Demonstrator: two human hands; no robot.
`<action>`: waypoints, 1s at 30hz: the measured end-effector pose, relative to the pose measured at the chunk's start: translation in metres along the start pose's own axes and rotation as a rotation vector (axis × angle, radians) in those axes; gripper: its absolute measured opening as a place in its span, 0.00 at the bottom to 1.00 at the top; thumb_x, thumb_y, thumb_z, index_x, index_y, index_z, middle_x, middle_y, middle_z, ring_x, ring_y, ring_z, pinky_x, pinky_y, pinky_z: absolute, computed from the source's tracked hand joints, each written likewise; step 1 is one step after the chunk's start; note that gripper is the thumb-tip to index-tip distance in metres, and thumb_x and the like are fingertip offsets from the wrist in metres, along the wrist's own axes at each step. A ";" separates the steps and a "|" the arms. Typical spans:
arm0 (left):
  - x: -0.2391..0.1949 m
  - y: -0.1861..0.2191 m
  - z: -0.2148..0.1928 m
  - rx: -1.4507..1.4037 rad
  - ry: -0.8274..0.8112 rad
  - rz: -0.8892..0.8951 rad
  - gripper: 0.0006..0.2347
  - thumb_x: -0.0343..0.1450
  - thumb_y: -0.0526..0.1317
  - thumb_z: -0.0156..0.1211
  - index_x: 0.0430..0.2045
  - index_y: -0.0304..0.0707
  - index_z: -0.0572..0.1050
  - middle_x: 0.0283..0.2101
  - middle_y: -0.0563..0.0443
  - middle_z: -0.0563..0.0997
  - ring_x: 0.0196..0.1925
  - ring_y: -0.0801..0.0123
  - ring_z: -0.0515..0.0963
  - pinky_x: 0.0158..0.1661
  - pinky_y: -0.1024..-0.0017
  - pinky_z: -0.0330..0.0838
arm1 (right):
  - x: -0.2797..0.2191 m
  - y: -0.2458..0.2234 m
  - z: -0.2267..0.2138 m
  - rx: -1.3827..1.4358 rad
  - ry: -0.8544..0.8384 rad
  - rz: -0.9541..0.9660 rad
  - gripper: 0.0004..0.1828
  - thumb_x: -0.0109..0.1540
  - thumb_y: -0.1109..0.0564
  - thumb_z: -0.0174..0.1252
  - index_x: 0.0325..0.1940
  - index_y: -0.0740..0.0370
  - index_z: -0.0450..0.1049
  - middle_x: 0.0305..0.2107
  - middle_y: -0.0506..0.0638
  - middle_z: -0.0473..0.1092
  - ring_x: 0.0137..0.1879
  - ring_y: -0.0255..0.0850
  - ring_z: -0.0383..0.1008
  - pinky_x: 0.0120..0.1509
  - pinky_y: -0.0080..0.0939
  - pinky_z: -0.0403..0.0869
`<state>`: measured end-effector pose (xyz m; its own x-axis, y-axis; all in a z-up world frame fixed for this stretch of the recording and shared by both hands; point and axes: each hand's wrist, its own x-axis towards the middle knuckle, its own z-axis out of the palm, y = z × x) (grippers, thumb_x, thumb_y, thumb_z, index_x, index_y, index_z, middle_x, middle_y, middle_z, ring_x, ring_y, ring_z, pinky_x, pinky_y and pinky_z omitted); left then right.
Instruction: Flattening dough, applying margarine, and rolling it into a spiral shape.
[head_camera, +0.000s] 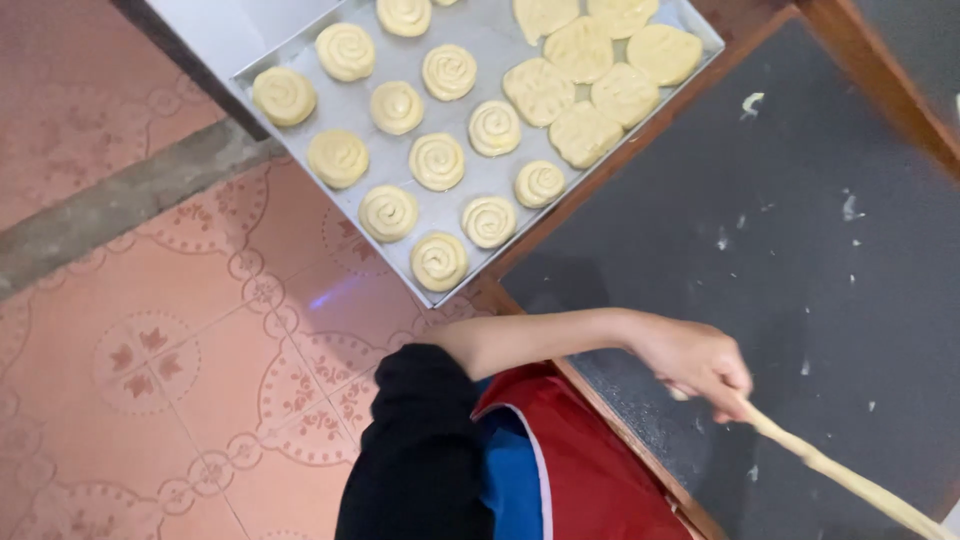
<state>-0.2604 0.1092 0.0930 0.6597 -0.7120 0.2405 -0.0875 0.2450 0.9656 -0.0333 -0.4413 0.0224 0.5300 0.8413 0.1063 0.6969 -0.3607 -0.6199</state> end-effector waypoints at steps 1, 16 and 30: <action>-0.013 0.003 -0.006 0.127 0.021 -0.129 0.16 0.76 0.49 0.58 0.29 0.37 0.84 0.13 0.63 0.67 0.12 0.82 0.62 0.15 0.76 0.54 | -0.012 -0.007 0.016 -0.002 0.012 0.006 0.38 0.59 0.51 0.58 0.70 0.64 0.53 0.66 0.63 0.53 0.72 0.57 0.50 0.73 0.53 0.51; -0.101 0.067 -0.085 0.004 -0.231 -0.533 0.11 0.75 0.43 0.59 0.40 0.33 0.83 0.15 0.58 0.74 0.15 0.80 0.70 0.16 0.74 0.61 | -0.049 -0.163 0.104 0.500 -0.185 0.609 0.14 0.59 0.52 0.68 0.41 0.67 0.82 0.26 0.46 0.76 0.33 0.38 0.75 0.36 0.41 0.72; -0.078 -0.012 -0.068 0.701 0.465 -0.446 0.10 0.71 0.43 0.61 0.35 0.37 0.85 0.26 0.58 0.84 0.29 0.75 0.84 0.30 0.76 0.74 | -0.187 -0.196 0.052 0.419 0.317 1.016 0.10 0.58 0.62 0.63 0.44 0.65 0.81 0.25 0.49 0.74 0.32 0.35 0.69 0.35 0.37 0.66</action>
<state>-0.2603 0.2061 0.0563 0.9581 -0.2744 -0.0826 -0.0840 -0.5446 0.8345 -0.2943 -0.5069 0.0836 0.8960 0.0766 -0.4374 -0.3077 -0.6032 -0.7359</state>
